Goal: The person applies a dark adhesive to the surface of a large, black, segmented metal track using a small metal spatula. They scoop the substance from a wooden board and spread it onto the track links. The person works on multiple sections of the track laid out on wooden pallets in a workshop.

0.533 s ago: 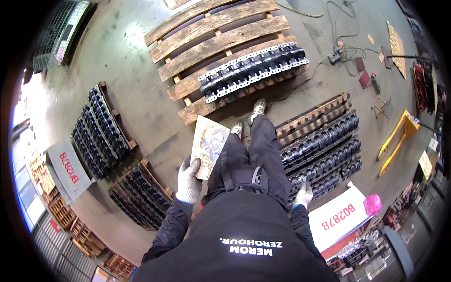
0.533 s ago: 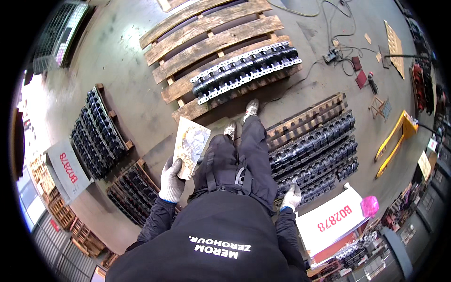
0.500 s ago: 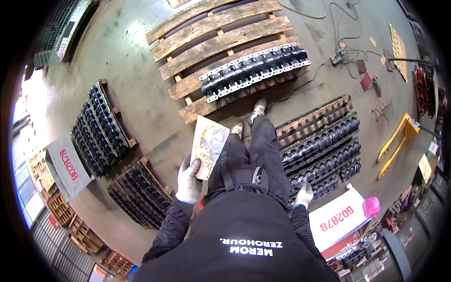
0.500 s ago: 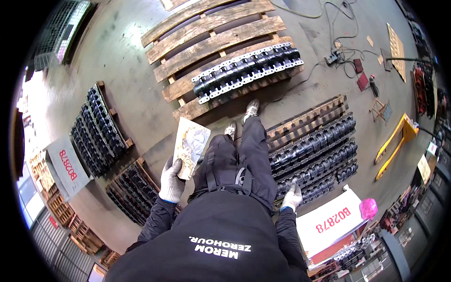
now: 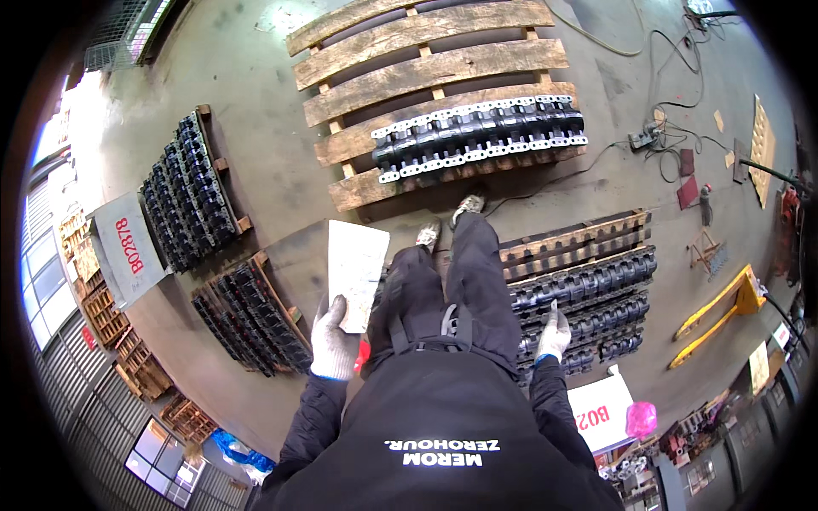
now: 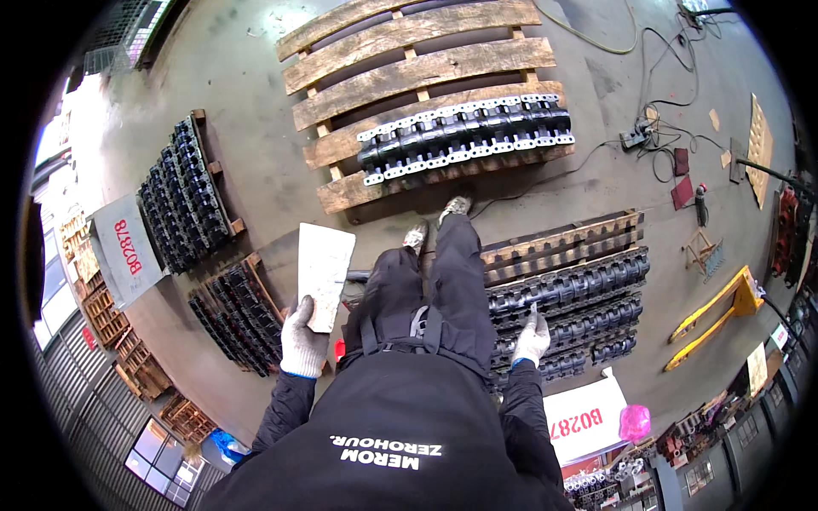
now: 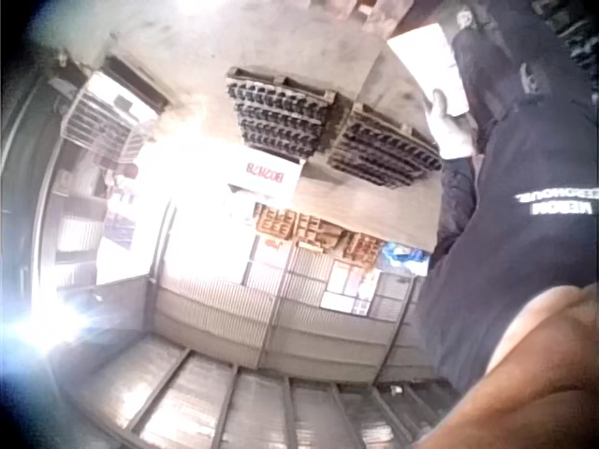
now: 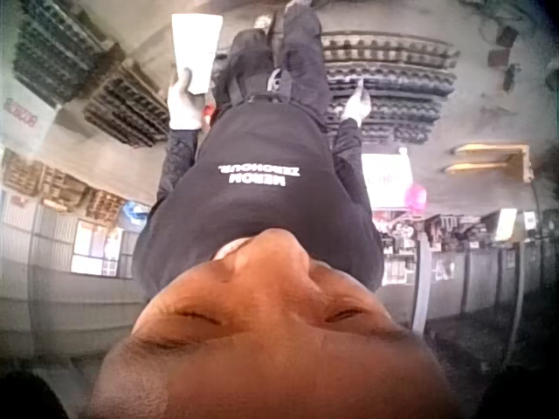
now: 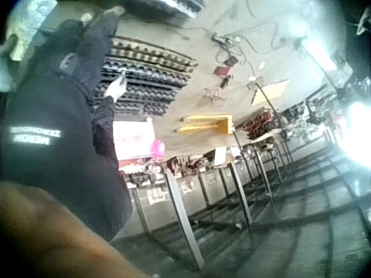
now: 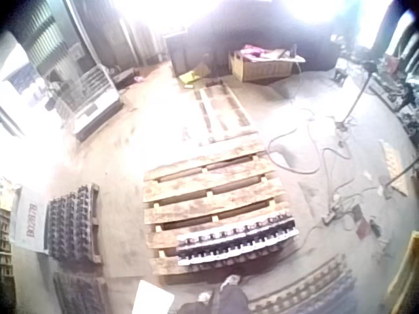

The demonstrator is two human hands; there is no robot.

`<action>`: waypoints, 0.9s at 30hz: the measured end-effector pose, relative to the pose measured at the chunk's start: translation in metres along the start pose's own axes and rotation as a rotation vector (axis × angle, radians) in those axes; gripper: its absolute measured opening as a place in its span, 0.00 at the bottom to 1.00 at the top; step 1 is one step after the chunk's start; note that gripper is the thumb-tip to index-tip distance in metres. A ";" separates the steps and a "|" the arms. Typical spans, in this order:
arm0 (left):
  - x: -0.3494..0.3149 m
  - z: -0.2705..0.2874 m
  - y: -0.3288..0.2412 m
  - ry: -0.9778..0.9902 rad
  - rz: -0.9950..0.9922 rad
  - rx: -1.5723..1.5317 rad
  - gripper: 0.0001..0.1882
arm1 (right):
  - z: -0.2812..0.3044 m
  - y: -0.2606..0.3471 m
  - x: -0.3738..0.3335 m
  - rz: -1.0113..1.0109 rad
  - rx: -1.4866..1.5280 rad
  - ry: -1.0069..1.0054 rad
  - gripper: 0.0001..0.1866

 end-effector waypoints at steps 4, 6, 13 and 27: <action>0.007 -0.013 0.006 -0.009 0.032 0.038 0.24 | -0.007 0.025 0.035 0.090 -0.074 -0.020 0.17; 0.011 -0.034 0.010 -0.031 0.011 -0.005 0.25 | -0.011 0.035 0.050 0.053 -0.060 0.041 0.16; 0.038 -0.025 0.020 -0.048 0.082 0.105 0.30 | -0.060 0.085 0.065 0.231 -0.084 0.075 0.15; 0.125 0.021 -0.010 -0.094 0.213 0.241 0.27 | -0.189 0.142 0.054 0.265 -0.133 0.182 0.14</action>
Point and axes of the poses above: each hand's wrist, its own x-axis towards the middle knuckle, its own z-axis out of the back of the hand, y = z × x, the point moved 4 cm from there along x, towards the middle knuckle, and after that the axes turned 8 degrees about z, right-handed, at the moved point
